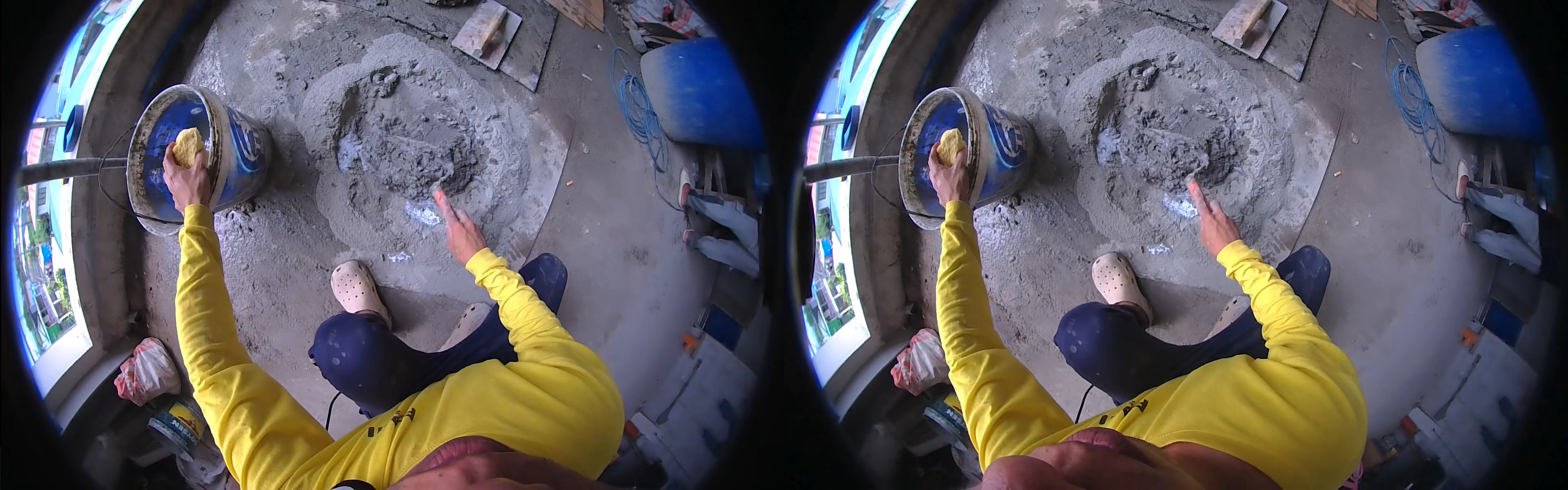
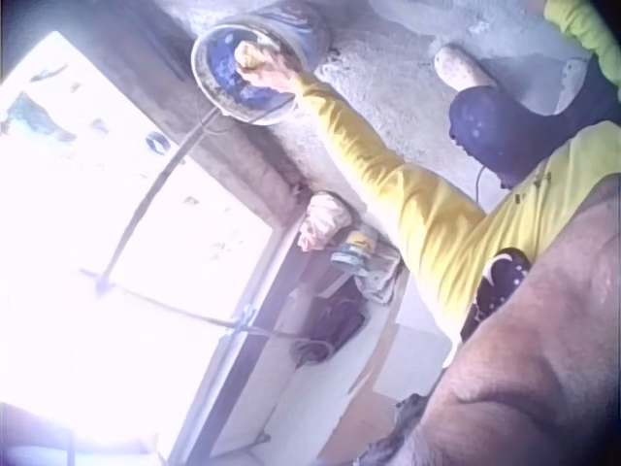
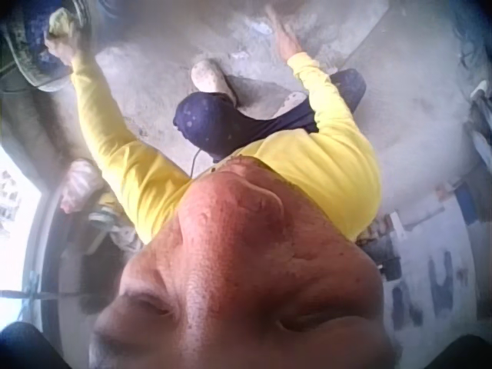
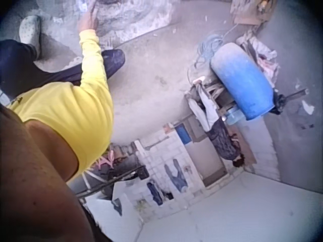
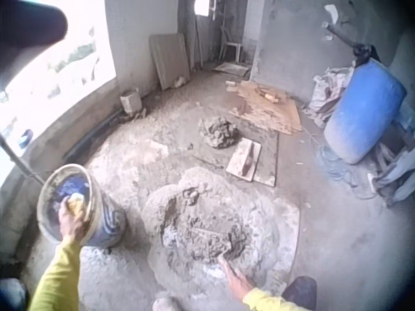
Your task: The person mixes a pile of cement on the floor using a trowel in their right hand. They repeatedly scoop water from a nearby bucket with a yellow sponge held in their left hand and add it to the cement while mixing.
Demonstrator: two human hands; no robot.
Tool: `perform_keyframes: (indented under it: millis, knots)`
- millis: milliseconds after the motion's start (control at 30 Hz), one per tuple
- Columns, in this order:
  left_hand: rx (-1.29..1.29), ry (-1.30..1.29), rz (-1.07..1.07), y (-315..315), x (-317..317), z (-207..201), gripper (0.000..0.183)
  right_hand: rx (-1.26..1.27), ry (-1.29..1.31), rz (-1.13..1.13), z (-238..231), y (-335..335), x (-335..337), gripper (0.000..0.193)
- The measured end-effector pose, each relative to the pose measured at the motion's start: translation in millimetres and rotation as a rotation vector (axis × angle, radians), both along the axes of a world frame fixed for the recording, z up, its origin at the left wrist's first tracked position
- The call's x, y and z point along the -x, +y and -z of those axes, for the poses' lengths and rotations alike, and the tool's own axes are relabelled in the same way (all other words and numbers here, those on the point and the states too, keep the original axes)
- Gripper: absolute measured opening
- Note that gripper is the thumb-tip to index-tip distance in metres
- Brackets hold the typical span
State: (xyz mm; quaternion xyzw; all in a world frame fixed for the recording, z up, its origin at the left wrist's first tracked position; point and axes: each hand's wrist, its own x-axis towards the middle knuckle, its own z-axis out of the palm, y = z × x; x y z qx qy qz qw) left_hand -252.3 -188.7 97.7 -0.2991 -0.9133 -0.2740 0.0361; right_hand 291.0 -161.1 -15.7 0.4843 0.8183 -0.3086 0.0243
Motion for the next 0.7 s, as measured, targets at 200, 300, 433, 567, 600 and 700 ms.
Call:
perform_keyframes:
  millis: [200, 300, 433, 567, 600, 700]
  knots:
    - [0.343, -0.536, 0.286, 36, 90, 36, 0.076, -0.052, -0.174, -0.009, 11, 30, 47, 0.078]
    - [0.648, -0.377, 0.491, 56, 102, 41, 0.074, -0.109, -0.092, 0.062, -6, -16, 22, 0.079]
    - [0.848, -0.305, 0.535, 73, 94, 51, 0.074, -0.024, -0.2, 0.042, -30, -61, 2, 0.081]
    - [0.904, -0.291, 0.554, 80, 86, 51, 0.075, 0.025, -0.245, 0.08, 31, -12, 60, 0.078]
    - [0.909, -0.285, 0.548, 79, 87, 48, 0.075, 0.007, -0.187, 0.105, 32, 0, 79, 0.076]
    - [0.877, -0.281, 0.548, 77, 82, 34, 0.075, -0.046, 0.113, 0.242, 36, 35, 106, 0.065]
